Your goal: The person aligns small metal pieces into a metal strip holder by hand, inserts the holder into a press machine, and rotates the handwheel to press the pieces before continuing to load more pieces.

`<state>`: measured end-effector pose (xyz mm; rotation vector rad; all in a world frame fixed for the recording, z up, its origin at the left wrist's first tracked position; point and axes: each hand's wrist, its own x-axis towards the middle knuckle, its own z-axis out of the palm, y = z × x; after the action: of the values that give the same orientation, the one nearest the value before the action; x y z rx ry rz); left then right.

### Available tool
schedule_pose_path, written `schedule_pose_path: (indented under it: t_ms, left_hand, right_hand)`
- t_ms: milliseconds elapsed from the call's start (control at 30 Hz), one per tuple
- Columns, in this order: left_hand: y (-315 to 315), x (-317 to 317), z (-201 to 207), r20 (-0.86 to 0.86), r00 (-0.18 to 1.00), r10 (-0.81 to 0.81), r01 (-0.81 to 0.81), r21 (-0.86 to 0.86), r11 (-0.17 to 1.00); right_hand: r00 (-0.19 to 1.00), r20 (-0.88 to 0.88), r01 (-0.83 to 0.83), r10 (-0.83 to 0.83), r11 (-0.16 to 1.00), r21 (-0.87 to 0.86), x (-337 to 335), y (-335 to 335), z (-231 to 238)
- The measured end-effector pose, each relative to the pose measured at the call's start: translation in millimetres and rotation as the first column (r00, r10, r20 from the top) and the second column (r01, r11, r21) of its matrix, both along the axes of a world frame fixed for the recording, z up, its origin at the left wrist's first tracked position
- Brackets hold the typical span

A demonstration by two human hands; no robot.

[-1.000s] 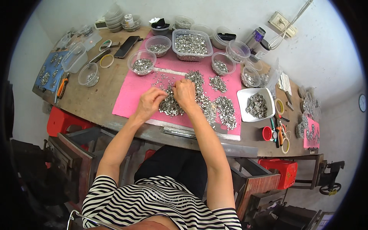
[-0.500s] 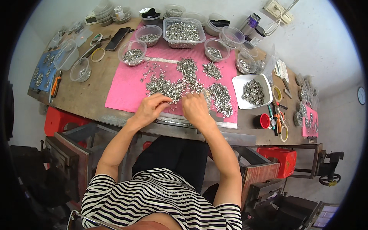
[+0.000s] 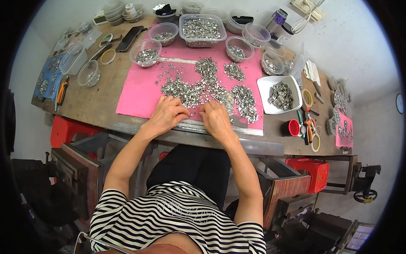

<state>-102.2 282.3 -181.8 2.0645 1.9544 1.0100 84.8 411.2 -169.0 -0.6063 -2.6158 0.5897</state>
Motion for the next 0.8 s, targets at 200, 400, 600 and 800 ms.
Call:
schedule_pose_path:
  t_ms: [200,400,600,800]
  left_hand:
    - [-9.5,-9.9,-3.9,-0.05,0.999,0.011,-0.007,0.068,0.998]
    - [-21.4,-12.1,-4.0,-0.083,0.996,0.024,-0.016,0.087,0.996]
    - [-23.2,-15.8,-7.1,-0.1,0.995,0.008,0.003,0.11,0.994]
    - [-23.7,-14.7,-5.8,-0.128,0.992,0.02,-0.006,0.108,0.994]
  right_hand:
    - [0.978,-0.203,-0.072,0.056,0.995,-0.07,7.3,-46.5,10.6]
    - [0.969,-0.242,-0.059,0.046,0.997,-0.048,2.1,-60.6,-2.0]
    - [0.967,-0.253,-0.039,0.022,0.997,-0.065,-0.9,-64.1,-6.2]
    - [0.969,-0.241,-0.034,0.046,0.998,0.055,-0.1,-65.4,-3.1]
